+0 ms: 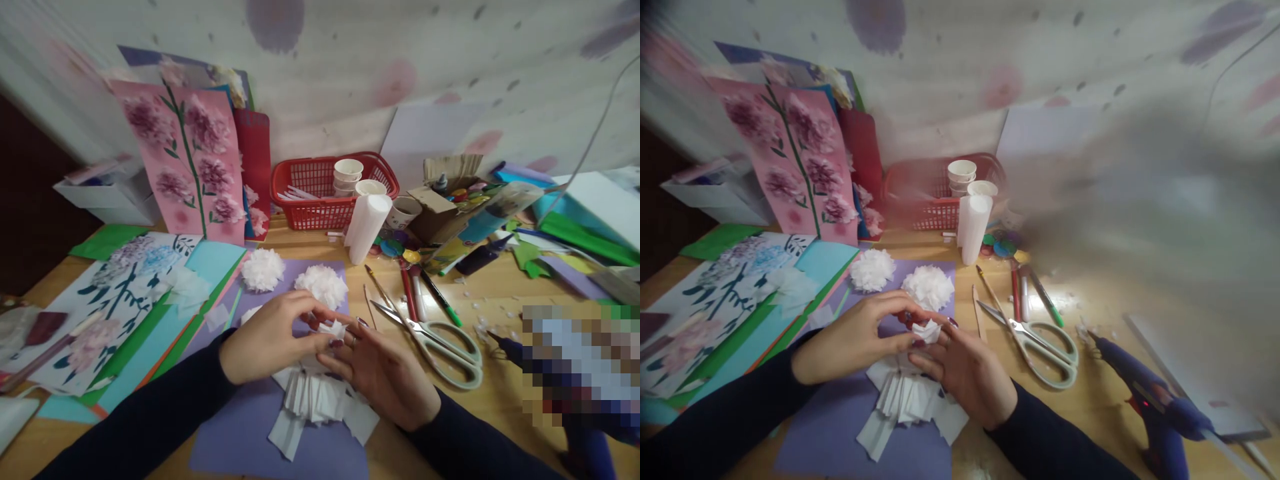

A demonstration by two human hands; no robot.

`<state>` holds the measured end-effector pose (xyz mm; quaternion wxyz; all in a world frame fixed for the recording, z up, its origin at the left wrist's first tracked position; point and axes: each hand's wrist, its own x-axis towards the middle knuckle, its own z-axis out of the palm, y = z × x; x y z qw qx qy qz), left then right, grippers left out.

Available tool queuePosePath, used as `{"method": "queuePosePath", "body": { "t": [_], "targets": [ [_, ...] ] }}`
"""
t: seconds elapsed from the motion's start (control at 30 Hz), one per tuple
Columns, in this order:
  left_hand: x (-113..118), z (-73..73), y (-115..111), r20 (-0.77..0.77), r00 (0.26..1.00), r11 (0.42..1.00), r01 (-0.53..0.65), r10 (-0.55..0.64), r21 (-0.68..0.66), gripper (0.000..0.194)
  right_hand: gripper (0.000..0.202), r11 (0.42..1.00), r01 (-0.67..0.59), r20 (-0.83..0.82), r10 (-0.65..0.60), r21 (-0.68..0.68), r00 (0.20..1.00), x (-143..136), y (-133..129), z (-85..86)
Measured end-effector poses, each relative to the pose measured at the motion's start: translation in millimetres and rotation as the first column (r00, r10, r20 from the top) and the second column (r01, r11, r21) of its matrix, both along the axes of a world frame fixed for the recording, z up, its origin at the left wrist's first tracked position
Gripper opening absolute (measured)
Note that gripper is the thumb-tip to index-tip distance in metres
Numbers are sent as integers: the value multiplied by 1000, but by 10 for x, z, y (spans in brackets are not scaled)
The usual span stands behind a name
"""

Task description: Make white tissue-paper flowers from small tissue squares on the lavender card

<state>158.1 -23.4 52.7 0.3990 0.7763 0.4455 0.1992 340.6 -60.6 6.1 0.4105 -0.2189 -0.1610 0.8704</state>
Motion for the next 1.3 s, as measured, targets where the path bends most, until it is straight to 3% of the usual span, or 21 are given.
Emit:
{"method": "queuePosePath", "body": {
  "t": [0.17,0.37,0.67,0.9,1.0,1.17,1.3],
  "targets": [
    [-3,-33,23,25,999,1000,-22,21,17,5,30,998,57,69,-57,2,996,-11,-8,-18],
    [50,-33,16,146,987,993,-79,66,90,11,25,990,138,179,-128,-42,975,-20,-3,-18],
    [94,-101,-26,302,945,991,-100,121,-86,15,29,989,129,197,-114,-66,974,-26,9,-13],
    [80,-112,-10,385,891,965,-175,239,-194,20,11,981,182,262,-161,-60,952,-18,16,-76],
    [57,-96,0,390,880,953,-184,269,-242,21,20,976,199,246,-173,-87,954,-1,17,-89],
    [48,-92,9,355,883,932,-202,306,-302,23,42,977,121,184,-89,-173,979,39,30,-37],
    [73,-82,-13,351,890,940,-196,290,-278,23,24,977,127,144,-103,-170,984,53,38,33]
  ]
}}
